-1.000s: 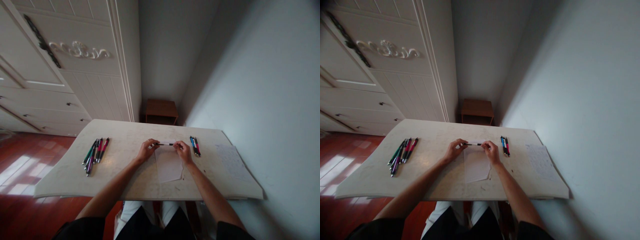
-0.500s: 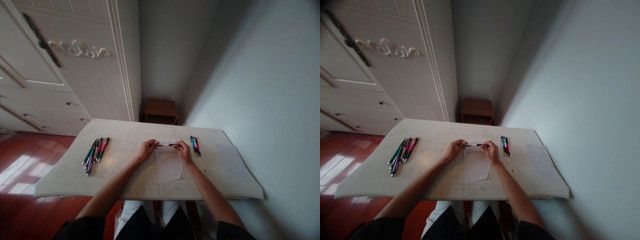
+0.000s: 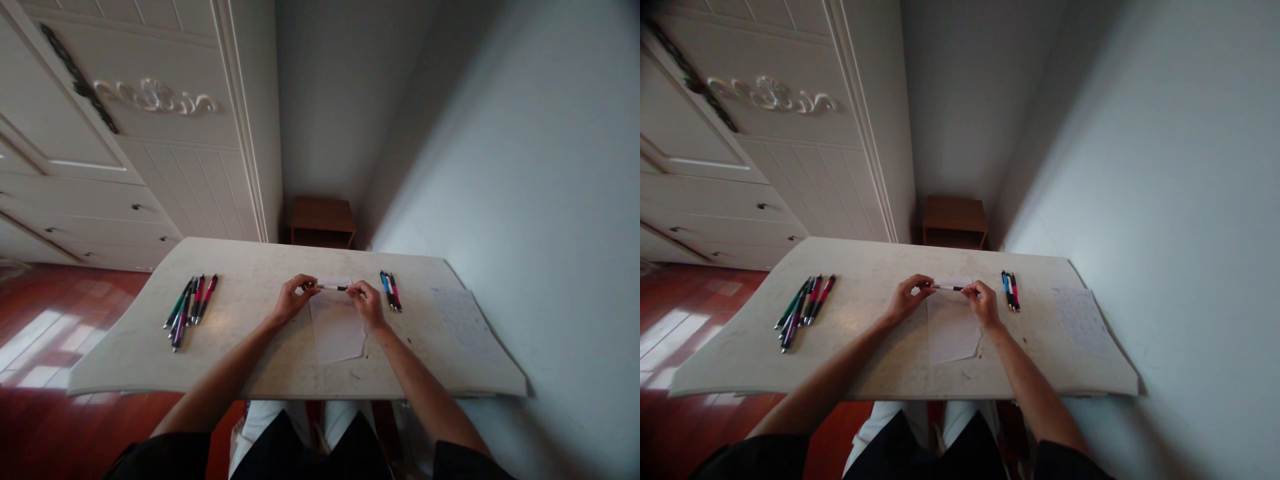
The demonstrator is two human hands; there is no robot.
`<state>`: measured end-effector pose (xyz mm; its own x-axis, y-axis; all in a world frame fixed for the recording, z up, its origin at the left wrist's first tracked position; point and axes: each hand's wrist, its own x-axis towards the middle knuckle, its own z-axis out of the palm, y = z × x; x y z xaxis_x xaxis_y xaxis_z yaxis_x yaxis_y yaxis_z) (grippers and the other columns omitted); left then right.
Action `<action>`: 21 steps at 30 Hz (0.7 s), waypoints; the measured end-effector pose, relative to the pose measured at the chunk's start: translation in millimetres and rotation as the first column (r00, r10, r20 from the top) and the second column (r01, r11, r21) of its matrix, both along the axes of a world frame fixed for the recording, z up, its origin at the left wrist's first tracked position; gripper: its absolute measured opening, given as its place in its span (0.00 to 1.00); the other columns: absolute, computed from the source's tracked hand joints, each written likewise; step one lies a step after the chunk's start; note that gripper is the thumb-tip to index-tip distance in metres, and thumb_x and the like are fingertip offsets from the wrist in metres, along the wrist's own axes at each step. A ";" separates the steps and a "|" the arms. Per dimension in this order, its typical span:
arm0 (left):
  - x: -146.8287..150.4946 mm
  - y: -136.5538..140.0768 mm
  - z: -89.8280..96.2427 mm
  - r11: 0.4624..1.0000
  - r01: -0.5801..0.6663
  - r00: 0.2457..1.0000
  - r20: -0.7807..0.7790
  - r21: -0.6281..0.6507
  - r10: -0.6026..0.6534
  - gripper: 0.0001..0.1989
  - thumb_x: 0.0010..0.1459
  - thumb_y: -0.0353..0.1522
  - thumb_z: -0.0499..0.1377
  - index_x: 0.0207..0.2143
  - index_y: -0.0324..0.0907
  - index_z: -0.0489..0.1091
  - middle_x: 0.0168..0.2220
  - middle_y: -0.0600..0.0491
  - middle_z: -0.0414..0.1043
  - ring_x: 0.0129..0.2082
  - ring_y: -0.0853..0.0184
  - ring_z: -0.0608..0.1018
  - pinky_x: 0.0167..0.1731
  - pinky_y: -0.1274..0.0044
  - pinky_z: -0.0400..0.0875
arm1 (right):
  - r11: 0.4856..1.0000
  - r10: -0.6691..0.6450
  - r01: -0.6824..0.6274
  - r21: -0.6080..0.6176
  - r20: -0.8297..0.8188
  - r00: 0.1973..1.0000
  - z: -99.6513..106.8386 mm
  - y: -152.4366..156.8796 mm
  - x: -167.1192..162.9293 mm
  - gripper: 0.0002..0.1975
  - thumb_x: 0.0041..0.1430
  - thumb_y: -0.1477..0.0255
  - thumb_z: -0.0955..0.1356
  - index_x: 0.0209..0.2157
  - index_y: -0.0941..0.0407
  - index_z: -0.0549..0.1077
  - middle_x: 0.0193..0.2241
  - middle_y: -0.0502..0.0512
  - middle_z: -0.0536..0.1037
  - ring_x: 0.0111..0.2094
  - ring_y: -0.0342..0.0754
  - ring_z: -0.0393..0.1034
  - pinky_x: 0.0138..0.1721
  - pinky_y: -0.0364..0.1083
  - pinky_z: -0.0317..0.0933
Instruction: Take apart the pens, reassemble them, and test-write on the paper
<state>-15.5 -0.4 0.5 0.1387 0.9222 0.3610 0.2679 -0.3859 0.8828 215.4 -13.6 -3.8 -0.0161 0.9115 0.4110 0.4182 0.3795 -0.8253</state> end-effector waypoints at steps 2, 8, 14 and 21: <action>-0.2 -0.1 0.7 1.000 -0.001 1.000 -0.008 0.013 0.001 0.17 0.57 0.44 0.60 0.40 0.40 0.73 0.36 0.50 0.76 0.33 0.66 0.75 0.36 0.75 0.70 | 1.000 0.004 -0.003 0.016 -0.019 1.000 -0.5 0.6 -0.5 0.16 0.56 0.56 0.69 0.27 0.55 0.73 0.23 0.52 0.75 0.26 0.47 0.68 0.31 0.46 0.63; -0.5 2.3 -0.1 0.997 -0.033 0.996 -0.088 -0.072 0.026 0.23 0.64 0.46 0.49 0.35 0.39 0.74 0.32 0.50 0.75 0.34 0.65 0.74 0.35 0.75 0.68 | 0.998 0.010 -0.007 0.064 -0.045 0.999 -4.2 2.5 -0.3 0.15 0.55 0.57 0.70 0.28 0.54 0.73 0.24 0.52 0.76 0.27 0.48 0.69 0.32 0.46 0.63; -1.9 1.3 4.9 0.979 0.092 0.994 -0.048 -0.183 -0.102 0.25 0.60 0.49 0.51 0.24 0.39 0.71 0.22 0.52 0.71 0.25 0.68 0.72 0.27 0.78 0.66 | 0.999 -0.005 0.006 0.042 -0.021 1.000 -5.9 2.9 1.5 0.14 0.55 0.58 0.70 0.28 0.55 0.74 0.25 0.53 0.76 0.29 0.48 0.69 0.33 0.46 0.63; -5.5 1.6 6.6 0.982 0.093 0.995 -0.020 -0.163 -0.097 0.16 0.57 0.44 0.59 0.32 0.40 0.77 0.31 0.50 0.79 0.32 0.63 0.77 0.36 0.74 0.70 | 0.999 -0.006 0.006 0.049 0.006 1.000 -5.0 2.5 1.4 0.11 0.56 0.62 0.70 0.27 0.55 0.74 0.25 0.53 0.77 0.27 0.48 0.70 0.32 0.46 0.64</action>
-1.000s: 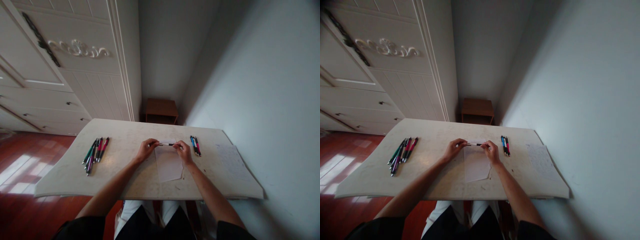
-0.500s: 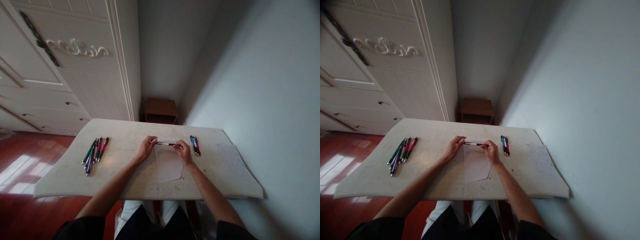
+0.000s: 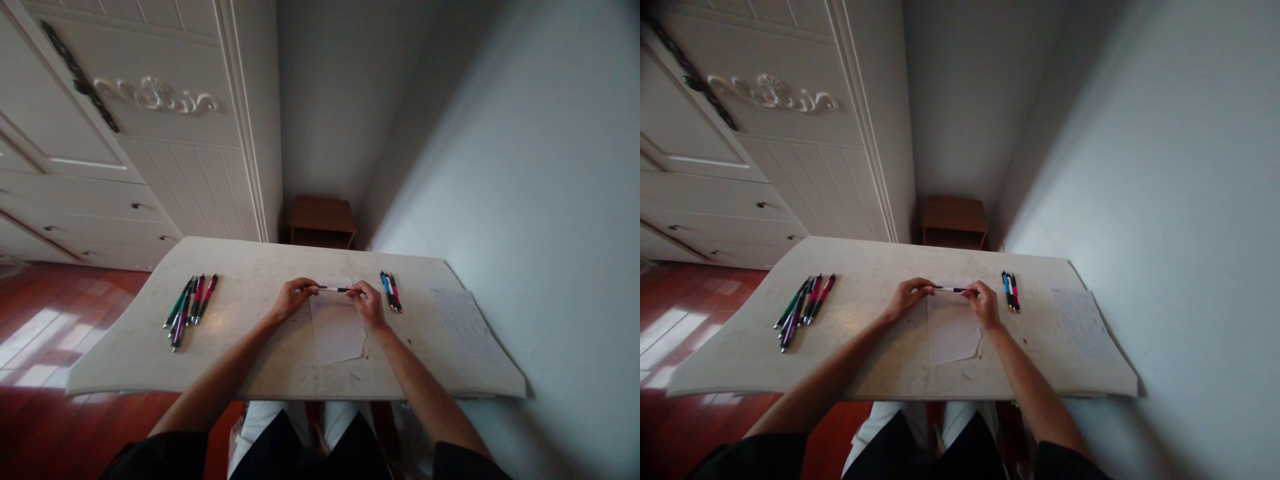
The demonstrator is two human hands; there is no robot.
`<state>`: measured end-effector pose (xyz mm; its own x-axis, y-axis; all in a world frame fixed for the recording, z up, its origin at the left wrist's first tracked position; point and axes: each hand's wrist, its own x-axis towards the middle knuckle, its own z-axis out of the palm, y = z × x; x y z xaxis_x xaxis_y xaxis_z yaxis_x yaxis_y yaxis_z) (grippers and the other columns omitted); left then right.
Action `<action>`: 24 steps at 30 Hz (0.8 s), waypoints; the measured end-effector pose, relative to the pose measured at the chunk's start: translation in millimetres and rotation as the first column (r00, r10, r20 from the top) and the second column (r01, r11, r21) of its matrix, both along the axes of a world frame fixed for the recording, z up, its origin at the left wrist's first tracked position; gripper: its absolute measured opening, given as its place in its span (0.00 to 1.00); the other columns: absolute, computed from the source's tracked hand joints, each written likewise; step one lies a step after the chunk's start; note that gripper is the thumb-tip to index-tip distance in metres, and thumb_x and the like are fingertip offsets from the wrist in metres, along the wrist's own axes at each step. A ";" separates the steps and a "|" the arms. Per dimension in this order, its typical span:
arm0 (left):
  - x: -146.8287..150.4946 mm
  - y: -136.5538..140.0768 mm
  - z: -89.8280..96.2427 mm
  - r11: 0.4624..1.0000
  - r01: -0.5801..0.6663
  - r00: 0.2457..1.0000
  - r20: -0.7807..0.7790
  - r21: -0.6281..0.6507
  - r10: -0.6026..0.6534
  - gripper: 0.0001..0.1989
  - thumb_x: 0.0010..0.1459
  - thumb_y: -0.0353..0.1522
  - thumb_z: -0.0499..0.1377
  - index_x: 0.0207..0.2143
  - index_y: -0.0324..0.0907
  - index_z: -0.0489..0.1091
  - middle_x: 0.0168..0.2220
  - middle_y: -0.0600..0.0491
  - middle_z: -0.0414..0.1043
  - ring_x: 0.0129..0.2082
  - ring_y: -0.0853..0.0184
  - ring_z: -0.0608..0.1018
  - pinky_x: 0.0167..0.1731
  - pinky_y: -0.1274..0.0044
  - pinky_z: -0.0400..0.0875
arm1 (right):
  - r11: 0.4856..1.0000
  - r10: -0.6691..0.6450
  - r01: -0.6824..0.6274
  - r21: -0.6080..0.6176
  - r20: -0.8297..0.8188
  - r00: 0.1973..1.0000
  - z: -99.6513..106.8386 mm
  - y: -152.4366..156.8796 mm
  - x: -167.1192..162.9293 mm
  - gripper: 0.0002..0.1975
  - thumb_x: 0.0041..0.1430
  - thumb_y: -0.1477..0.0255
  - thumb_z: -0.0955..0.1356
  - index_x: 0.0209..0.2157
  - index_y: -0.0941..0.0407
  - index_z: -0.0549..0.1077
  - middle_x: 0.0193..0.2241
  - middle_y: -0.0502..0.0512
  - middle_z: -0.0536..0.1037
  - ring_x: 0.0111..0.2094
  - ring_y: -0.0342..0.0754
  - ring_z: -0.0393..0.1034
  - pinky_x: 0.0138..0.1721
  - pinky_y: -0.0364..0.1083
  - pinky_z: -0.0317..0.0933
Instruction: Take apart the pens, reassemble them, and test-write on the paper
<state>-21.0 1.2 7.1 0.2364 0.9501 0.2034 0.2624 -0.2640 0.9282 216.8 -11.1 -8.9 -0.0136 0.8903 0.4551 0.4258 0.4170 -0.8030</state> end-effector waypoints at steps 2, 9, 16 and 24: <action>-0.3 0.7 -2.4 0.999 -0.034 0.999 -0.013 0.016 0.035 0.15 0.55 0.43 0.61 0.34 0.41 0.78 0.32 0.51 0.79 0.32 0.63 0.77 0.36 0.74 0.71 | 1.000 0.000 0.000 0.006 0.013 1.000 0.2 0.0 -0.1 0.10 0.57 0.63 0.69 0.28 0.55 0.74 0.25 0.53 0.77 0.27 0.48 0.70 0.31 0.46 0.63; -1.5 1.9 -7.6 0.998 -0.053 0.999 0.005 0.037 0.052 0.11 0.53 0.39 0.64 0.35 0.42 0.78 0.33 0.51 0.78 0.33 0.65 0.76 0.37 0.73 0.71 | 1.000 -0.017 0.016 0.009 0.047 0.999 1.8 -0.5 -0.4 0.10 0.57 0.63 0.69 0.26 0.54 0.73 0.24 0.53 0.77 0.26 0.48 0.70 0.31 0.46 0.63; -1.2 3.8 -10.5 0.992 -0.016 1.000 0.024 0.124 0.014 0.08 0.53 0.36 0.64 0.34 0.41 0.77 0.34 0.50 0.77 0.36 0.64 0.76 0.39 0.73 0.70 | 1.000 -0.007 0.007 0.003 0.073 0.997 6.1 -2.0 -2.2 0.10 0.57 0.64 0.69 0.26 0.54 0.72 0.23 0.52 0.76 0.26 0.48 0.69 0.31 0.45 0.63; 0.9 3.4 -8.5 0.987 -0.080 0.993 0.099 0.142 0.066 0.11 0.49 0.33 0.67 0.36 0.41 0.73 0.32 0.51 0.78 0.34 0.65 0.77 0.36 0.74 0.71 | 0.999 0.033 -0.037 0.038 0.095 0.995 7.9 -3.5 -3.6 0.12 0.59 0.64 0.67 0.26 0.55 0.71 0.23 0.52 0.74 0.26 0.46 0.67 0.30 0.44 0.62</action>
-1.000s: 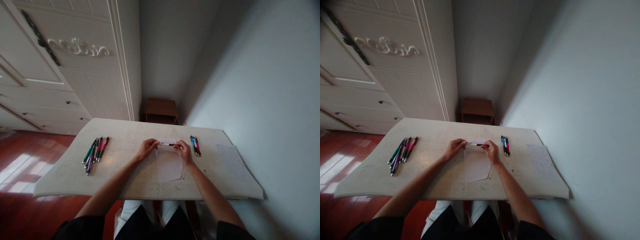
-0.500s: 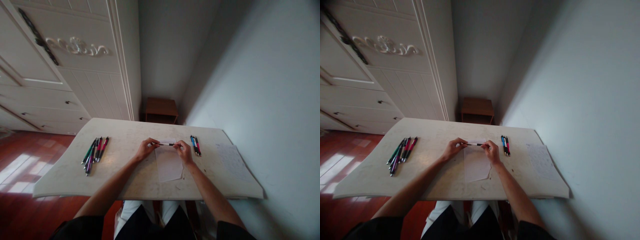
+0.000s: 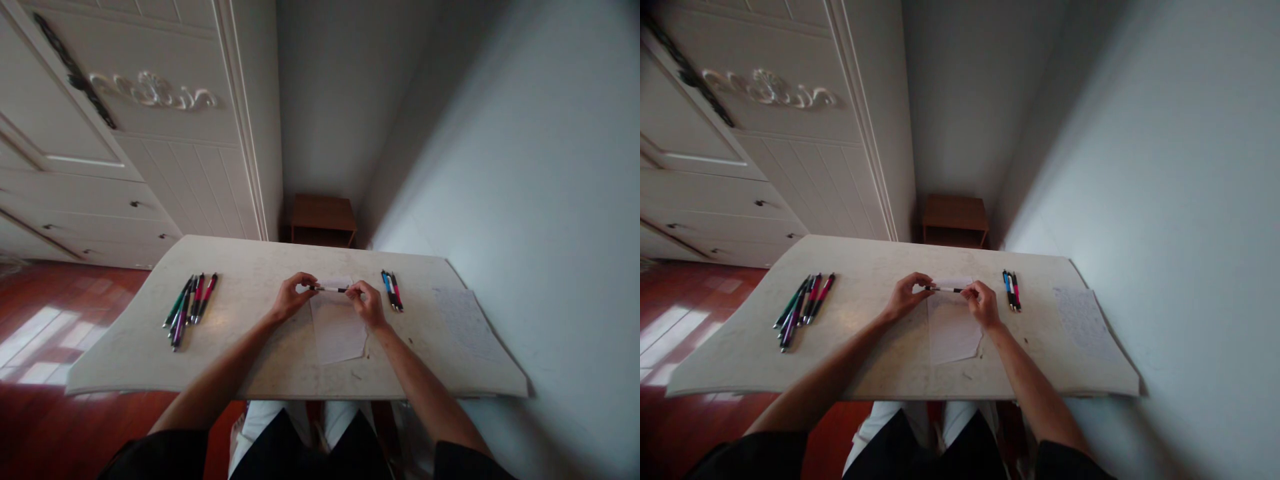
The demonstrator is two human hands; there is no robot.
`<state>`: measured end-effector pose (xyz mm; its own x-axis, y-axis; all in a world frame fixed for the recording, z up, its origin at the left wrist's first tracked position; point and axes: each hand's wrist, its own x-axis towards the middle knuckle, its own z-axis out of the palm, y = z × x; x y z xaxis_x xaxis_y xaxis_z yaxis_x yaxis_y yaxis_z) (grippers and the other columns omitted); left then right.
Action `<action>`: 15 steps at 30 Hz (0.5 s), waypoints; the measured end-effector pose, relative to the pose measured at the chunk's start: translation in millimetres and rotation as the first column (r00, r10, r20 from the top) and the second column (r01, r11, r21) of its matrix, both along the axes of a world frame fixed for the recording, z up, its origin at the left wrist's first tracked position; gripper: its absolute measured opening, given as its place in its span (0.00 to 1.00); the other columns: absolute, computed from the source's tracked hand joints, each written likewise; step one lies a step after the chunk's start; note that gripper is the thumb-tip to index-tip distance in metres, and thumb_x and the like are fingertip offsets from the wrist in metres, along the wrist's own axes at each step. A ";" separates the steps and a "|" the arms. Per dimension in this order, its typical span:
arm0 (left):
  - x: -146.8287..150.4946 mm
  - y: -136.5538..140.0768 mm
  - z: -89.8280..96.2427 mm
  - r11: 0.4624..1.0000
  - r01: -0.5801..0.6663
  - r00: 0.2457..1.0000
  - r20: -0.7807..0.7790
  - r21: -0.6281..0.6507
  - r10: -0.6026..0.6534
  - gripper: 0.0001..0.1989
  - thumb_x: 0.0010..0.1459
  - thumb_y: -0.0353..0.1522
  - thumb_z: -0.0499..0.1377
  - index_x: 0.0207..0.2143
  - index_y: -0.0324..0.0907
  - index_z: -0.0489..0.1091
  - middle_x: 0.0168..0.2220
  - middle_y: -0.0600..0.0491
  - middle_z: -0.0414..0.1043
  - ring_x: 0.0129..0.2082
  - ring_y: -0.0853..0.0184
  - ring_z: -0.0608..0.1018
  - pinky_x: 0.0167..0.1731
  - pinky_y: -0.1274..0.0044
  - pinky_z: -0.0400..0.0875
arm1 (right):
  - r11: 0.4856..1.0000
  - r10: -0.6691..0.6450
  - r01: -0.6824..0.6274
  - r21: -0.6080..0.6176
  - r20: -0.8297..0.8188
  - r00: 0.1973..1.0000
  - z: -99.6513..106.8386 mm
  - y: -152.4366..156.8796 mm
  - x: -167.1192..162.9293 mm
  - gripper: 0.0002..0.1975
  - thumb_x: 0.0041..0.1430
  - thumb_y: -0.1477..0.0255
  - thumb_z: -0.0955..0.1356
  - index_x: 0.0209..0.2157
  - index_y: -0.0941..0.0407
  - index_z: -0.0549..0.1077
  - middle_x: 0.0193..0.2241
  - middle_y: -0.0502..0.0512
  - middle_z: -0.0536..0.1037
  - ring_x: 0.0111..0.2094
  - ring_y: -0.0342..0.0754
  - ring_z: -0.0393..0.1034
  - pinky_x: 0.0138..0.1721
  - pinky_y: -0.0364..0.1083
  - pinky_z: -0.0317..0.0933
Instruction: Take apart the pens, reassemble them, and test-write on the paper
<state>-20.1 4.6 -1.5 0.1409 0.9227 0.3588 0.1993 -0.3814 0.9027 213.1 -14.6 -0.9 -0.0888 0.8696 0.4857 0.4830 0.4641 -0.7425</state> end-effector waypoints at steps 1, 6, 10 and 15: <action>0.2 -0.3 0.3 1.000 -0.006 1.000 0.006 0.005 0.006 0.10 0.49 0.33 0.67 0.35 0.41 0.73 0.32 0.52 0.78 0.34 0.65 0.77 0.36 0.74 0.71 | 1.000 0.004 -0.004 0.004 0.002 1.000 -0.1 -0.1 0.1 0.12 0.59 0.64 0.67 0.25 0.55 0.71 0.23 0.52 0.74 0.26 0.46 0.67 0.30 0.44 0.62; 1.0 -1.0 0.1 0.999 -0.042 0.999 0.017 0.016 0.042 0.09 0.49 0.34 0.67 0.33 0.41 0.74 0.32 0.52 0.78 0.33 0.65 0.77 0.35 0.74 0.70 | 1.000 0.016 -0.016 -0.002 0.012 1.000 -0.9 -0.7 1.2 0.12 0.61 0.65 0.66 0.26 0.55 0.72 0.24 0.52 0.74 0.27 0.47 0.68 0.31 0.45 0.62; 2.3 0.0 -1.7 0.998 -0.067 0.998 0.000 0.017 0.067 0.09 0.49 0.35 0.67 0.32 0.41 0.74 0.31 0.52 0.77 0.33 0.65 0.76 0.35 0.74 0.70 | 0.999 0.010 -0.011 -0.032 -0.013 1.000 -2.6 0.8 1.9 0.12 0.61 0.63 0.66 0.27 0.55 0.72 0.25 0.52 0.75 0.28 0.47 0.69 0.32 0.45 0.62; 3.0 1.8 -1.9 0.996 -0.089 0.996 -0.016 -0.010 0.088 0.08 0.49 0.34 0.67 0.32 0.41 0.74 0.32 0.52 0.77 0.32 0.66 0.76 0.33 0.75 0.70 | 0.990 0.018 -0.030 -0.141 -0.085 0.996 -5.2 5.5 2.4 0.13 0.60 0.60 0.67 0.29 0.55 0.73 0.26 0.52 0.76 0.28 0.47 0.69 0.31 0.45 0.63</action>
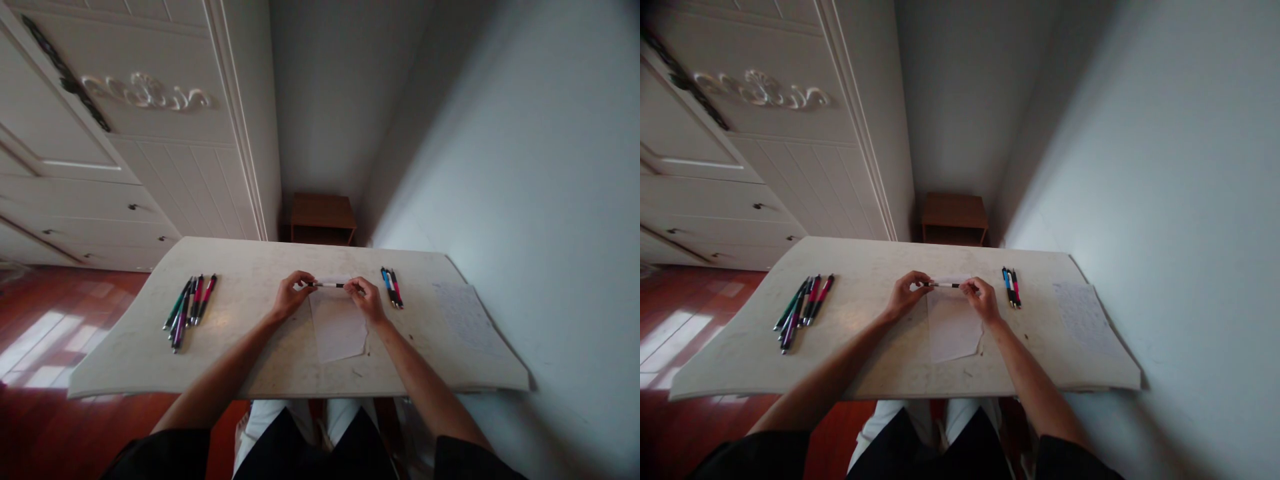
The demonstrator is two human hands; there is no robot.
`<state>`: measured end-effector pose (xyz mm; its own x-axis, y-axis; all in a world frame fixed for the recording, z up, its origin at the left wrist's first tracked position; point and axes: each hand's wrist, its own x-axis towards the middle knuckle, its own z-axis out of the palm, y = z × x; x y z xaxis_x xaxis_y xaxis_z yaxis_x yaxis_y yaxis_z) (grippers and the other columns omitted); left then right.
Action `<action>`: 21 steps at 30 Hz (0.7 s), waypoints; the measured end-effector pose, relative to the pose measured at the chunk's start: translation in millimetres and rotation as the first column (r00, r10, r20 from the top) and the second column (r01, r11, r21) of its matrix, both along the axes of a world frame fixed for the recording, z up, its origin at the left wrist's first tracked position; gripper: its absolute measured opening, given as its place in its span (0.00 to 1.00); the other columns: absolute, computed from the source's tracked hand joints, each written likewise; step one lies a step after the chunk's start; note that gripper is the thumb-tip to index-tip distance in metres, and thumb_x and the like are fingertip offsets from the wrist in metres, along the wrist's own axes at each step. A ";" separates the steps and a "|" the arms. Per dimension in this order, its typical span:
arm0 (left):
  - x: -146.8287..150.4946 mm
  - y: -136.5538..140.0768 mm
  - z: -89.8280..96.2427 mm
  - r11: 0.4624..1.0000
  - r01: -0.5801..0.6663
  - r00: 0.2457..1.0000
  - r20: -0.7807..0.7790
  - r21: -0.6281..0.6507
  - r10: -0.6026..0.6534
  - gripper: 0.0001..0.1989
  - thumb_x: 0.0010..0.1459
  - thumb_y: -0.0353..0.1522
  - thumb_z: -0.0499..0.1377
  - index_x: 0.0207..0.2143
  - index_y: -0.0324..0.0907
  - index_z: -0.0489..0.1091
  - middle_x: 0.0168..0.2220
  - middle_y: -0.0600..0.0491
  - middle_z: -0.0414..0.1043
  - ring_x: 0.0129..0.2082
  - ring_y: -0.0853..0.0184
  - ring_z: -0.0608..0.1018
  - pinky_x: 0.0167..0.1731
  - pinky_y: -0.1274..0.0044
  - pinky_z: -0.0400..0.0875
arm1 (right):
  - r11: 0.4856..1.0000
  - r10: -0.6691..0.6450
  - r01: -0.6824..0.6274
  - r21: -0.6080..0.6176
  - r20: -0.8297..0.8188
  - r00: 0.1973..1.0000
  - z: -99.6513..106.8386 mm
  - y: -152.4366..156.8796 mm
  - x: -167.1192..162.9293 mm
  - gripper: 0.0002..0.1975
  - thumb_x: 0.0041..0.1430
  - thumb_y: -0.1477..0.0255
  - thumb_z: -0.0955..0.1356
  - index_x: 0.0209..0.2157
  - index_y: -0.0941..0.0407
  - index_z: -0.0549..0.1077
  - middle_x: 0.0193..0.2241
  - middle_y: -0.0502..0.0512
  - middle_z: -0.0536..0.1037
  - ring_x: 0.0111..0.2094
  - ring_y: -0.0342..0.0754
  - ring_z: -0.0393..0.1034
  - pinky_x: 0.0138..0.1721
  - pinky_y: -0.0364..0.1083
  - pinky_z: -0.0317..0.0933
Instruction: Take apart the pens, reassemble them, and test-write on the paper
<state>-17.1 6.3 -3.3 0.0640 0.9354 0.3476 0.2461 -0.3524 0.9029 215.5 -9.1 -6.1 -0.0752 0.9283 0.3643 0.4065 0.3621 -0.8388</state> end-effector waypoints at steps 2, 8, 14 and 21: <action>-0.2 0.3 0.8 1.000 0.000 1.000 0.001 -0.014 0.000 0.07 0.49 0.33 0.66 0.32 0.41 0.74 0.32 0.53 0.77 0.31 0.67 0.75 0.33 0.75 0.69 | 1.000 0.017 -0.018 -0.024 -0.030 0.999 -0.7 1.1 0.2 0.14 0.58 0.58 0.68 0.32 0.55 0.73 0.28 0.53 0.77 0.29 0.47 0.70 0.32 0.45 0.65; -2.1 2.3 2.5 0.999 -0.014 1.000 0.015 -0.043 0.014 0.07 0.49 0.32 0.65 0.32 0.41 0.74 0.30 0.53 0.76 0.29 0.68 0.74 0.31 0.77 0.68 | 0.999 -0.041 0.044 0.029 -0.099 0.994 -2.6 1.6 1.9 0.16 0.58 0.58 0.68 0.41 0.55 0.72 0.35 0.56 0.77 0.35 0.50 0.73 0.38 0.48 0.68; -5.8 4.7 3.5 0.997 -0.044 0.999 0.017 -0.064 0.045 0.08 0.48 0.34 0.65 0.32 0.41 0.74 0.30 0.53 0.76 0.28 0.69 0.73 0.30 0.77 0.68 | 0.975 -0.167 0.160 0.155 0.036 0.985 -6.2 9.6 15.4 0.14 0.62 0.61 0.65 0.45 0.54 0.74 0.40 0.58 0.75 0.38 0.50 0.71 0.40 0.50 0.68; -6.9 5.0 5.6 0.992 -0.078 0.997 -0.011 -0.102 0.078 0.08 0.47 0.34 0.64 0.32 0.41 0.74 0.30 0.54 0.75 0.27 0.69 0.72 0.30 0.77 0.67 | 0.992 -0.038 0.009 0.125 0.235 0.971 -17.9 17.5 23.3 0.10 0.59 0.64 0.68 0.38 0.52 0.80 0.40 0.59 0.74 0.45 0.54 0.69 0.51 0.56 0.63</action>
